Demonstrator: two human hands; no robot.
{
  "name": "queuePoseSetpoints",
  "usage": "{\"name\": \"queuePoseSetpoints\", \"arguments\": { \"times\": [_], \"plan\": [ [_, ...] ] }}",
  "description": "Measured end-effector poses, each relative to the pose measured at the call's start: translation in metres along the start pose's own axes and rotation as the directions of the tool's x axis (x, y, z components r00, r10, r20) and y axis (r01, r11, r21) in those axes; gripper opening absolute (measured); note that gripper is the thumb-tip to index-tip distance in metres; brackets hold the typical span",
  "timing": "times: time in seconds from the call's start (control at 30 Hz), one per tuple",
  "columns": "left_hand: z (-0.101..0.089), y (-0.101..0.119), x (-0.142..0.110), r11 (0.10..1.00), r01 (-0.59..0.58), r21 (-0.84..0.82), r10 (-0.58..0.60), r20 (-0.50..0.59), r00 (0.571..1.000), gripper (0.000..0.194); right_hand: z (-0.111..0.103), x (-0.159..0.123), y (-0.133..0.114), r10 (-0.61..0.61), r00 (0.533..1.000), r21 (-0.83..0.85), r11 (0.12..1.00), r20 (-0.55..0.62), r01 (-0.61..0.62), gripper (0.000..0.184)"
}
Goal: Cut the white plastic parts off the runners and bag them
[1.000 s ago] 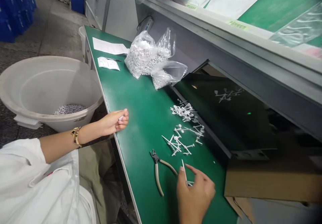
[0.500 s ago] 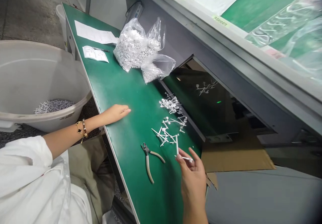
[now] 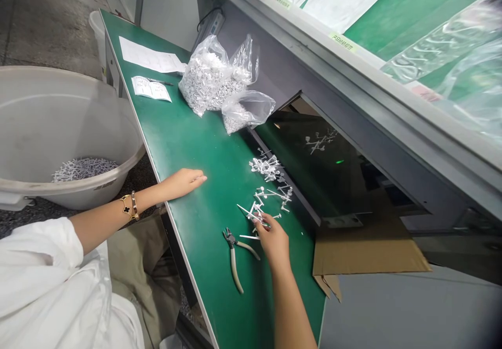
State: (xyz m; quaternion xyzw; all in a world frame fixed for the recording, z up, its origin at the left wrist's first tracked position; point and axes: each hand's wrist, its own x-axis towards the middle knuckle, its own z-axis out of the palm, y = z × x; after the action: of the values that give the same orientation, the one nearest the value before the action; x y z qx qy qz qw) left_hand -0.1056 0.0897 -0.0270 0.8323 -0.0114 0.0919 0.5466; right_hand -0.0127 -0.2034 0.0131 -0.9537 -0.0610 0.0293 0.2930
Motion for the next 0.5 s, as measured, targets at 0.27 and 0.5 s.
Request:
{"name": "queuePoseSetpoints", "arguments": {
  "times": [0.27,0.5],
  "plan": [
    [0.004,-0.004,0.000,1.000,-0.006,-0.020,0.006,0.007,1.000,0.037,-0.019,-0.003,-0.016,0.125,0.991,0.683,0.720,0.048,-0.124,0.047],
    [0.004,0.002,-0.001,0.998,-0.029,-0.059,0.029,0.009,1.000,0.034,0.014,0.002,-0.098,-0.050,0.998,0.689,0.722,-0.037,0.062,0.037]
  ]
}}
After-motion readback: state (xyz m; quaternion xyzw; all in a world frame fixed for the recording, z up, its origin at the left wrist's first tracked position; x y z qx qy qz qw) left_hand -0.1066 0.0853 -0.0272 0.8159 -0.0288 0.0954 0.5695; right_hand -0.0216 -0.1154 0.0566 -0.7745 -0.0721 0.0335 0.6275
